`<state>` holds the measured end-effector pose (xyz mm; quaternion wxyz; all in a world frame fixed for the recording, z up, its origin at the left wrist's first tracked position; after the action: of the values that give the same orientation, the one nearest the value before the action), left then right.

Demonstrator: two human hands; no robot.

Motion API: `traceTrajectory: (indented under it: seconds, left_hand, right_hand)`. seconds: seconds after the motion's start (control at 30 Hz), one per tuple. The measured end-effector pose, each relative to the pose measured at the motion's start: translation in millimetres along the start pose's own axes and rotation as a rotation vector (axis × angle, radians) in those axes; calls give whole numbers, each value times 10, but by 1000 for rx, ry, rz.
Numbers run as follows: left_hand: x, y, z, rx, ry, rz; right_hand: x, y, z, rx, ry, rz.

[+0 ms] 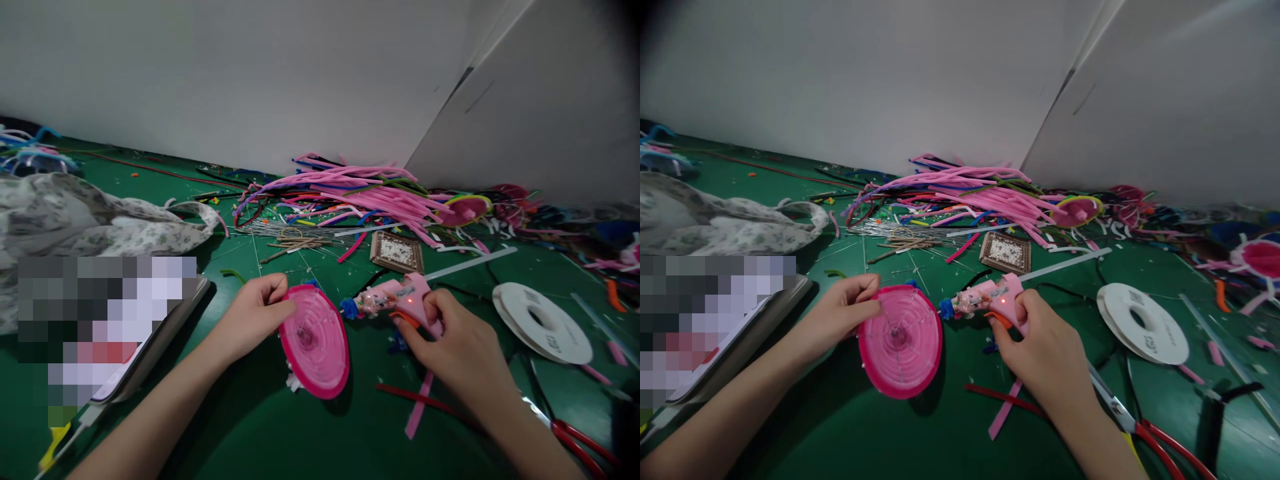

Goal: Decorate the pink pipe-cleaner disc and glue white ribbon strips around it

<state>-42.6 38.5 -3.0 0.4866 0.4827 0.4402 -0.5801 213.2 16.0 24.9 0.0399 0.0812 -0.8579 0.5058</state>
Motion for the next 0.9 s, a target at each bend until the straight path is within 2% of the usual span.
traceTrajectory:
  seconds: [0.53, 0.9]
  left_hand:
    - [-22, 6, 1, 16, 8, -33]
    - [-19, 6, -1, 10, -44, 20]
  right_hand:
    - [18, 44, 18, 26, -22, -15]
    - [-4, -5, 1, 4, 31, 10]
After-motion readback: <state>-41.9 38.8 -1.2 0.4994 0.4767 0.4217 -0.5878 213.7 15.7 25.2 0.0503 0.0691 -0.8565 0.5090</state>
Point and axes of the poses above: each hand's wrist, its own z-axis away from the middle knuckle, its own y-axis out of the palm, x = y × z, the point moved 5 cm from there along -z, towards the middle knuckle, and after that the axes turned 6 degrees about -x, right-handed, at the moved point
